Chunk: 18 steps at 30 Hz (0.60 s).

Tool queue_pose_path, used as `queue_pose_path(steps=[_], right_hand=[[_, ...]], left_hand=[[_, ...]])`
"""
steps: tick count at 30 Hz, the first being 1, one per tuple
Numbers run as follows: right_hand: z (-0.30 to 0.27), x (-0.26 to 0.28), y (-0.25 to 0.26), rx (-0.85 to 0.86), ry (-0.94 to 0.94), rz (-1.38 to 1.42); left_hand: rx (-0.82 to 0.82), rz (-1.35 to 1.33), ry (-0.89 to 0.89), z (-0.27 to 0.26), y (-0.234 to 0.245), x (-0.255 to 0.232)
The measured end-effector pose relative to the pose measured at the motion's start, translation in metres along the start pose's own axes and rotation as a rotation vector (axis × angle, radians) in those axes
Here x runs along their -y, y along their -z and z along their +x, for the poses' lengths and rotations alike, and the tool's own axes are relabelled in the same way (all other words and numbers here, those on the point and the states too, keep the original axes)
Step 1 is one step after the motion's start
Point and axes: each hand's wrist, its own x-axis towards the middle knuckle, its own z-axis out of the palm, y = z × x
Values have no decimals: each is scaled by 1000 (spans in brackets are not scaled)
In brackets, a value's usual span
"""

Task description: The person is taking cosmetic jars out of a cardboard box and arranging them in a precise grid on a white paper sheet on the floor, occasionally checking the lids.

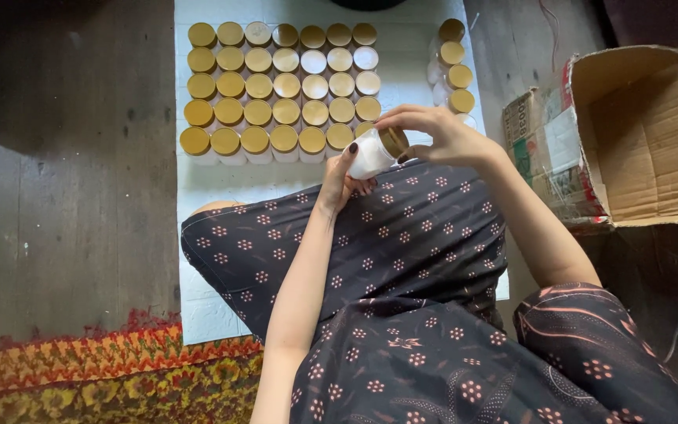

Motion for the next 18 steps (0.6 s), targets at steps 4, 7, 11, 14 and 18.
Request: queue_pose_path(steps=[4,7,11,14,18], right_hand=[[1,-2,1,-8,20,11],[1,-7,-2,-14,25,18],[-2,-11,-17,-224,-61,-149],[-4,-19,-29,-340,-189,-160],[0,-15,-29,-298,-133,-98]], left_hand=[[8,-15,-43,3,4,6],[55,13,-104,3,-1,3],[-89,116,-219,-4,-22,-12],[-113,143,-227,-8,-26,-15],[-155,129,-258,-6,-19,-9]])
